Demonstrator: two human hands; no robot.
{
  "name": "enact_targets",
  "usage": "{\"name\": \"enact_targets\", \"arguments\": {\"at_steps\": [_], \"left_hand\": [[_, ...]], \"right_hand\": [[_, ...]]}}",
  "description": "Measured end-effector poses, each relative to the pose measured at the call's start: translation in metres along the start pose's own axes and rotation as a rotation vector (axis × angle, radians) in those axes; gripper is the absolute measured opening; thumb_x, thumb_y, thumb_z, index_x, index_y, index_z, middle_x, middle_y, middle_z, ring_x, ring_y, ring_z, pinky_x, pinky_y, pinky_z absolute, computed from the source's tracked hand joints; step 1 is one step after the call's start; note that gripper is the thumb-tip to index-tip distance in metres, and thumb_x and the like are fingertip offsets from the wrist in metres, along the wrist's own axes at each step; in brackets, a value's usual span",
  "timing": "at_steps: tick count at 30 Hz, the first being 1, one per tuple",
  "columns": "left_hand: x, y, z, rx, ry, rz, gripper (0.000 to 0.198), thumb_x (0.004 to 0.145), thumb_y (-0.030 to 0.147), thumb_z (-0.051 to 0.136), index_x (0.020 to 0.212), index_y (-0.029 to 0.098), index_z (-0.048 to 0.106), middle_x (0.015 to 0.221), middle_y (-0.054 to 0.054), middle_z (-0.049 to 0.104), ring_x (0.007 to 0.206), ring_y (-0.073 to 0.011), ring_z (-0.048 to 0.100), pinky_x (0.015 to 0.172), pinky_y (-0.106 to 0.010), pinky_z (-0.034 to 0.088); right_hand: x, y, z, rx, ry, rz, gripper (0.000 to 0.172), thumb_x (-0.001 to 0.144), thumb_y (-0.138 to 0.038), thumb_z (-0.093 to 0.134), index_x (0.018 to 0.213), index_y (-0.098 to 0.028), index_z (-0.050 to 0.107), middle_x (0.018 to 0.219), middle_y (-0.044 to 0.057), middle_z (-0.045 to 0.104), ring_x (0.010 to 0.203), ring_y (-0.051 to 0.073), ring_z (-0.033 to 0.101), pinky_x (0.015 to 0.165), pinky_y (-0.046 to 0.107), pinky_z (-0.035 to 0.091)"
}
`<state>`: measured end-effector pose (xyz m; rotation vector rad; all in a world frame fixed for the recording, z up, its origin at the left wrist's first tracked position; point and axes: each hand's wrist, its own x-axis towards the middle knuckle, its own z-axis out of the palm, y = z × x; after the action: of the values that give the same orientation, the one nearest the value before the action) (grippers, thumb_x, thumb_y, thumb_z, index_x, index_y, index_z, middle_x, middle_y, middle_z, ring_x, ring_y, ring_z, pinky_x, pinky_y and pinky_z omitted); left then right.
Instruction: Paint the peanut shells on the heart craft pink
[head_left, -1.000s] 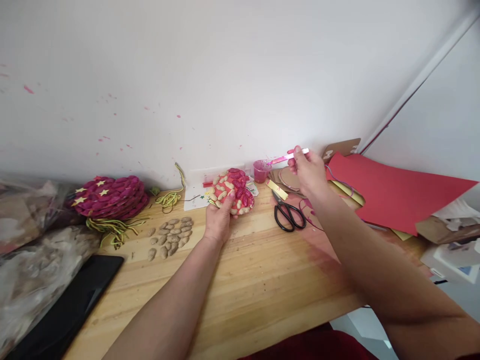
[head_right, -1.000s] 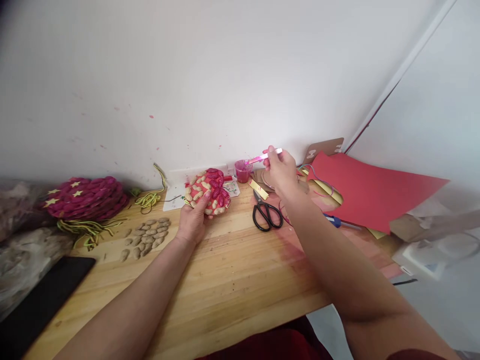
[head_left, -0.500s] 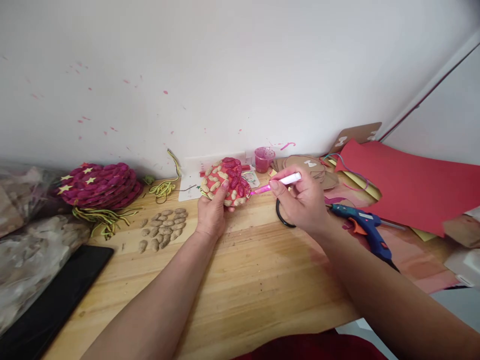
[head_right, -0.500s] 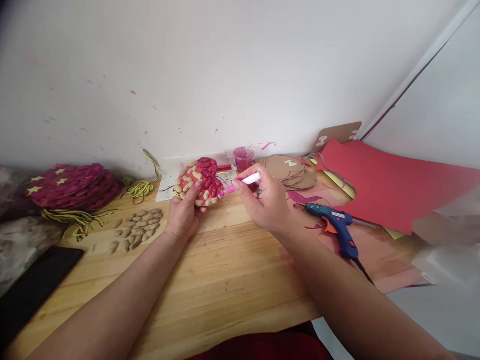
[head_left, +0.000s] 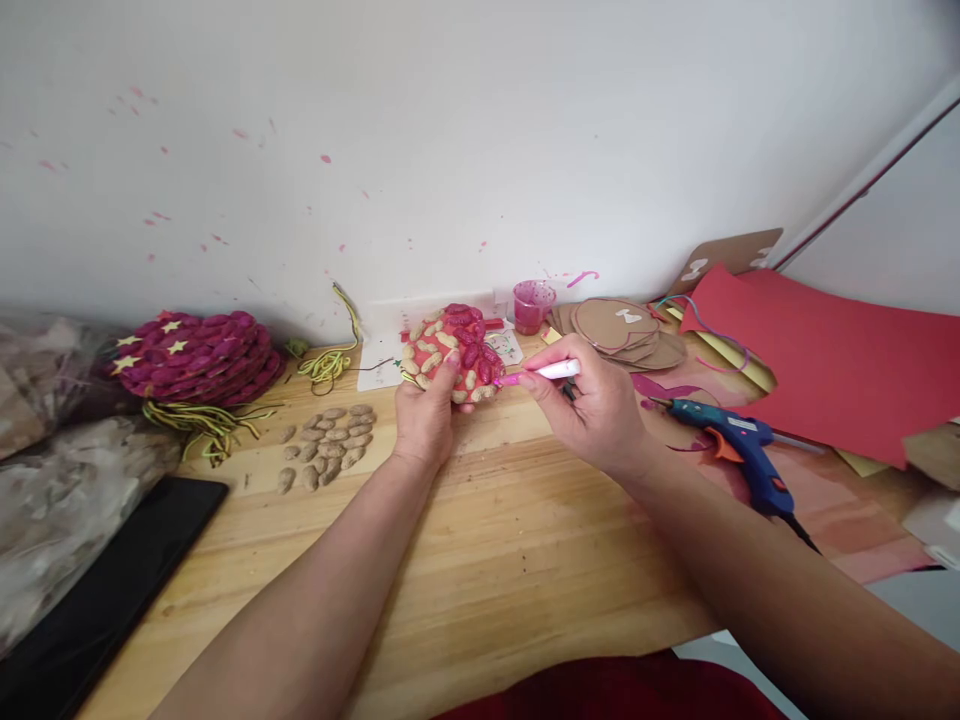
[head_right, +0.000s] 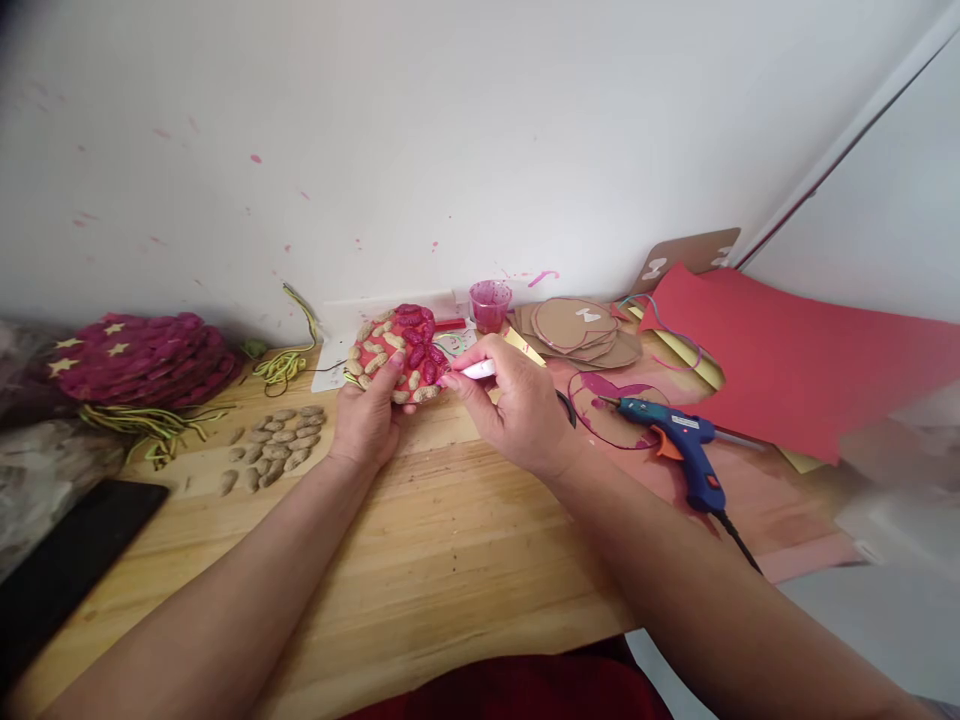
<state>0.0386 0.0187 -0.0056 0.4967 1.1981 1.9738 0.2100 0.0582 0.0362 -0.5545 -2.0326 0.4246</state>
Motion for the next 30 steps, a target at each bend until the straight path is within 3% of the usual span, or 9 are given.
{"name": "enact_targets", "arguments": {"at_steps": [11,18,24,30], "left_hand": [[0.0007,0.0018,0.002,-0.028,0.053,-0.009,0.047,0.056,0.041,0.094,0.087,0.014,0.071,0.074,-0.002,0.071,0.053,-0.0109,0.06,0.038,-0.018,0.043],[-0.0001,0.0005,0.0015,0.004,0.062,-0.007,0.045,0.058,0.04,0.092,0.088,0.014,0.072,0.075,-0.003,0.073,0.055,-0.0122,0.061,0.039,-0.019,0.044],[0.0006,0.0024,0.0016,-0.029,0.07,-0.015,0.049,0.055,0.041,0.094,0.089,0.014,0.072,0.076,-0.003,0.072,0.055,-0.0112,0.061,0.04,-0.018,0.043],[0.0,0.0053,0.0019,-0.055,0.079,-0.033,0.05,0.053,0.039,0.095,0.09,0.015,0.071,0.079,-0.002,0.073,0.057,-0.011,0.062,0.04,-0.018,0.042]], "right_hand": [[0.0007,-0.0024,-0.0024,-0.048,0.011,-0.021,0.007,0.097,-0.025,0.063,0.093,-0.024,0.057,0.084,0.002,0.071,0.077,0.016,0.067,0.066,0.031,0.047],[-0.0006,-0.0012,-0.0007,-0.078,-0.041,-0.019,0.006,0.097,-0.026,0.064,0.095,-0.024,0.058,0.084,0.001,0.071,0.069,0.014,0.063,0.061,0.029,0.044],[0.0013,-0.0023,-0.0029,-0.046,0.009,-0.016,0.008,0.097,-0.025,0.063,0.092,-0.024,0.057,0.082,0.001,0.069,0.072,0.015,0.064,0.062,0.03,0.045],[0.0015,-0.0008,-0.0033,-0.044,-0.02,-0.013,0.007,0.097,-0.025,0.063,0.092,-0.024,0.058,0.08,0.0,0.069,0.069,0.014,0.062,0.061,0.029,0.044]]}}
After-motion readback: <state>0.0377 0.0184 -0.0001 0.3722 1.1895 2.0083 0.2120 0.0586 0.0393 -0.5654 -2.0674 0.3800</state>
